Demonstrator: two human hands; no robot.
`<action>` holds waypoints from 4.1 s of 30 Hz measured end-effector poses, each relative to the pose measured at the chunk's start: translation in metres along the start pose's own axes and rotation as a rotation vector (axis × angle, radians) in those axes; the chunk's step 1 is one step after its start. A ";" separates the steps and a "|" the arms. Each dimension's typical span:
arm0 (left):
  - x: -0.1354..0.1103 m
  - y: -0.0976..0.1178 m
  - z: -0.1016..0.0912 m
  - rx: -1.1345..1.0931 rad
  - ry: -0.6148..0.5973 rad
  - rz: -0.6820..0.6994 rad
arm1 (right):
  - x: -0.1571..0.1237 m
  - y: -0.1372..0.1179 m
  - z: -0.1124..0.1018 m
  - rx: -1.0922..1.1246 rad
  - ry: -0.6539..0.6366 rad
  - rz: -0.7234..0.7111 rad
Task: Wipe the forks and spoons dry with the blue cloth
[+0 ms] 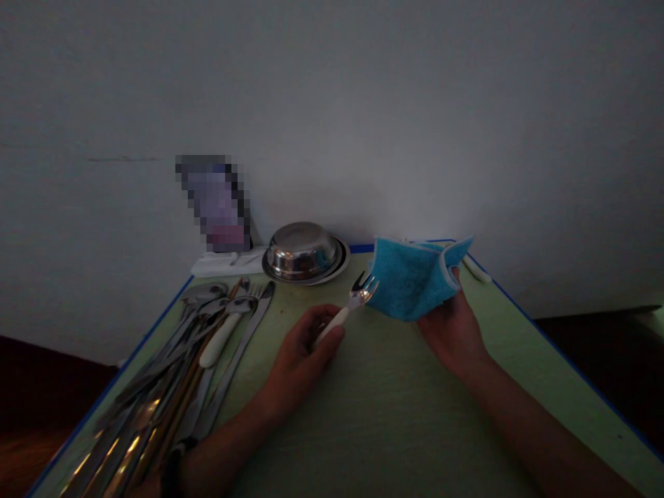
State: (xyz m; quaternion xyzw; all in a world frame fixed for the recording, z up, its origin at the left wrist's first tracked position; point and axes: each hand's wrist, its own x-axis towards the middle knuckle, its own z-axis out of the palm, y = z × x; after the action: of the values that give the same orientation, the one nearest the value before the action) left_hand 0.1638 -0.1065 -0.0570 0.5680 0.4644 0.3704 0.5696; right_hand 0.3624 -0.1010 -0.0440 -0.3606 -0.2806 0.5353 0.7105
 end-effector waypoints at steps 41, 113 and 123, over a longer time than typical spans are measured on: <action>-0.008 0.002 -0.001 0.340 -0.186 0.073 | -0.002 0.006 -0.004 0.134 -0.144 0.560; -0.001 0.003 0.000 0.598 0.037 0.096 | -0.015 -0.001 -0.012 -1.445 -0.703 -0.420; 0.001 0.005 -0.001 0.652 0.128 0.071 | -0.014 0.005 -0.010 -1.586 -0.746 -0.451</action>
State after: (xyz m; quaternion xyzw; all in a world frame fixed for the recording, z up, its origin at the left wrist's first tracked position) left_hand 0.1640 -0.1052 -0.0522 0.7117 0.5733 0.2569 0.3142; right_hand 0.3638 -0.1157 -0.0543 -0.4839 -0.8431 0.1148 0.2046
